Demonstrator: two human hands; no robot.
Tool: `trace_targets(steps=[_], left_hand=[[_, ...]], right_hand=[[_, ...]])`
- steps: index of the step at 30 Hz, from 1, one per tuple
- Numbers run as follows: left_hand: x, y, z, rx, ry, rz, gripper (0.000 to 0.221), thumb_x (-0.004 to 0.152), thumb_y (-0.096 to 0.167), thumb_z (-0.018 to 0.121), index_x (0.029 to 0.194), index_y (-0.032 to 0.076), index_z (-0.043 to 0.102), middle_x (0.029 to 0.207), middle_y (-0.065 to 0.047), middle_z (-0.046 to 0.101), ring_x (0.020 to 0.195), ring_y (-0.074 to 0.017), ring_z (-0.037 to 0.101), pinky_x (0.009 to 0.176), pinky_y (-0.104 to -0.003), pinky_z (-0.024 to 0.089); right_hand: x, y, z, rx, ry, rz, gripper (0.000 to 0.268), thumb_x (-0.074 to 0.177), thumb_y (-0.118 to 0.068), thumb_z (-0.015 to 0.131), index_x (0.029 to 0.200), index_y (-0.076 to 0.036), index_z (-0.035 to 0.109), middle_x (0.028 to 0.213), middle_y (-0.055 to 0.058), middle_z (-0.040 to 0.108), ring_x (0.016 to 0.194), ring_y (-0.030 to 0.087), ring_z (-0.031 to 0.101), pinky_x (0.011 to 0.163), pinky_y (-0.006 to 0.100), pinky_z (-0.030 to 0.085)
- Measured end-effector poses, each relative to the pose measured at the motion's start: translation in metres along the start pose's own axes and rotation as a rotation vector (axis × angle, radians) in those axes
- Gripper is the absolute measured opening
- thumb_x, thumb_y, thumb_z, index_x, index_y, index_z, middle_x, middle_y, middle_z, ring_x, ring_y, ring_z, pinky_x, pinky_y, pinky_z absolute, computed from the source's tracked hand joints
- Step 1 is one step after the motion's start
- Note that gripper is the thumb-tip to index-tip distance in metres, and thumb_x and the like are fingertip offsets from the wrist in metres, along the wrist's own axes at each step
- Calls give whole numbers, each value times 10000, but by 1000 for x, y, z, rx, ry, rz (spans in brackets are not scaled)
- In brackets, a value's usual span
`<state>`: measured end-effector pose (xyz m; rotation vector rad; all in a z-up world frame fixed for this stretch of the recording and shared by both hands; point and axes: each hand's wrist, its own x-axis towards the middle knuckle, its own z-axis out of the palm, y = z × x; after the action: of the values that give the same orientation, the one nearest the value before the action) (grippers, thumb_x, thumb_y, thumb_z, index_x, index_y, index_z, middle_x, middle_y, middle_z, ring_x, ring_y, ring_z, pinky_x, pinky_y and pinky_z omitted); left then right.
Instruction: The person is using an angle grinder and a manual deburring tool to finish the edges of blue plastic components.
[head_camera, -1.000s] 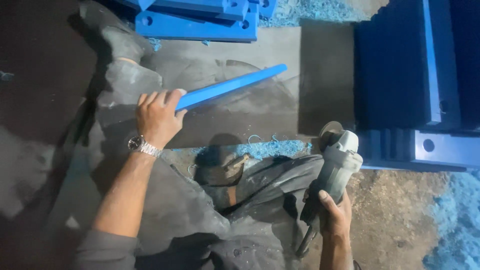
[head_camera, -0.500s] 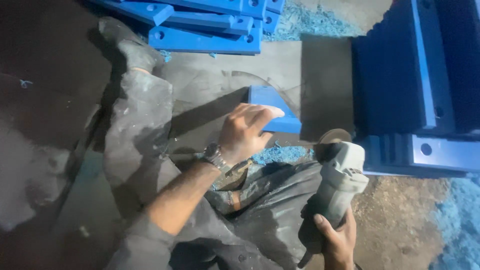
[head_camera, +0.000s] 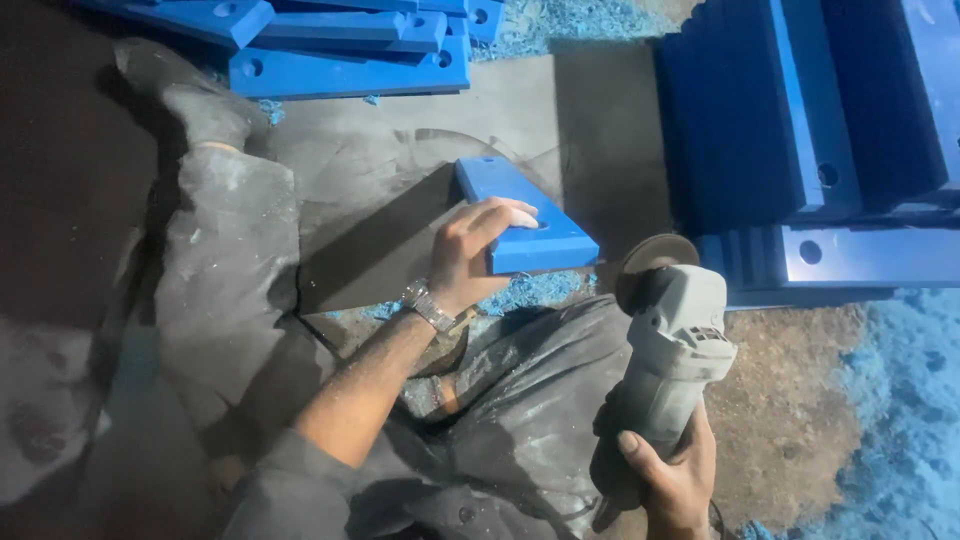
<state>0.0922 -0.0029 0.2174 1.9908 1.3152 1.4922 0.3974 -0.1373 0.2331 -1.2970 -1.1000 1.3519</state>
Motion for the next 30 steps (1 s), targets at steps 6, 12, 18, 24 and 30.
trace_targets(steps=[6, 12, 18, 24, 30], left_hand=[[-12, -5, 1, -43, -34, 38, 346, 802, 179, 832, 1090, 106, 655, 1239, -79, 717, 1166, -282, 710, 1016, -405, 571], [-28, -9, 8, -69, -29, 38, 238, 899, 225, 758, 1062, 65, 691, 1255, -123, 723, 1194, -308, 716, 1055, -415, 568], [-28, -10, 11, -43, -21, 66, 216, 907, 215, 772, 1031, 46, 718, 1238, -131, 726, 1191, -314, 714, 1065, -453, 552], [-39, -14, 14, -20, -37, 10, 178, 923, 193, 754, 1057, 76, 740, 1276, -112, 734, 1237, -299, 710, 1118, -458, 535], [-29, 3, 2, -62, -89, 36, 330, 817, 239, 810, 1080, 76, 697, 1294, -126, 690, 1240, -307, 658, 1091, -473, 506]], right_hand=[[-17, -22, 5, -10, -158, 145, 833, 687, -42, 828, 1429, 57, 466, 1097, 189, 708, 943, 281, 717, 858, 381, 562], [-45, -3, 8, -141, -194, 270, 1009, 614, 21, 865, 1501, 73, 389, 1244, 227, 687, 1123, 272, 672, 976, 377, 490], [-41, -37, 50, -139, -222, 418, 1034, 620, 36, 868, 1504, 67, 333, 1354, 218, 640, 1252, 252, 618, 1037, 385, 463], [-37, -38, 43, -91, -240, 383, 1006, 643, 39, 846, 1525, 32, 364, 1323, 188, 656, 1206, 240, 644, 1016, 374, 479], [-28, -34, -4, -194, -86, 314, 850, 662, -49, 823, 1442, 48, 501, 1119, 202, 721, 1002, 266, 713, 915, 376, 524]])
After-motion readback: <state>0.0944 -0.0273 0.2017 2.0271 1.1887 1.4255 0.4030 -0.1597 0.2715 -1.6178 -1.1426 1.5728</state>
